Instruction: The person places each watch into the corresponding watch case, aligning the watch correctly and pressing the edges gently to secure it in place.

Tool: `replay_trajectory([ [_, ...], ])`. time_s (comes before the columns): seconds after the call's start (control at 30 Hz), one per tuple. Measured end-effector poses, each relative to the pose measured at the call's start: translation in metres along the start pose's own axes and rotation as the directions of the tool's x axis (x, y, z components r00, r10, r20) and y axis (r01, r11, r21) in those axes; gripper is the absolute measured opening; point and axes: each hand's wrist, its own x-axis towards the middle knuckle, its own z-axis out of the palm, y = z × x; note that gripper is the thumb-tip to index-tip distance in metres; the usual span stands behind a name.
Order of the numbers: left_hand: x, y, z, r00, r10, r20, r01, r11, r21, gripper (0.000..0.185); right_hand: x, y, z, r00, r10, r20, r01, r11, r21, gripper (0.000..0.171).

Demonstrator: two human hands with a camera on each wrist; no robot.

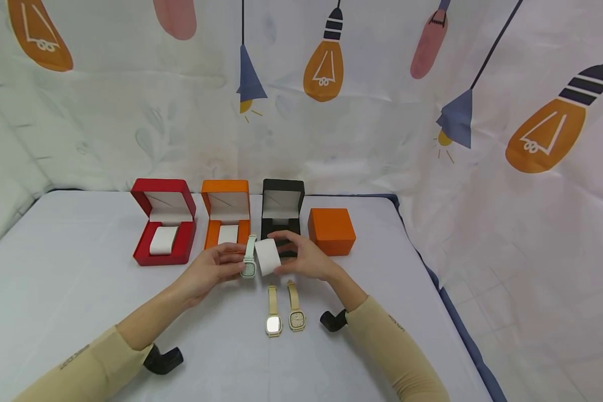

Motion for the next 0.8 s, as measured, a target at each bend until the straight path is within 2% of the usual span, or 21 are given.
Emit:
replay_trajectory([
  [0.5,0.0028,0.0019,-0.0017,1.0,0.01,-0.001,-0.01,1.0,0.001,0.043,-0.0019,-0.0013,0.0015,0.997,-0.036,0.063,0.037,0.999,-0.013,0.076],
  [0.8,0.0054,0.0013,0.0008,0.999,0.046,0.006,-0.046,0.999,0.009,0.04,-0.0016,0.0026,0.0016,0.999,-0.037,0.036,0.039,0.998,-0.046,0.074],
])
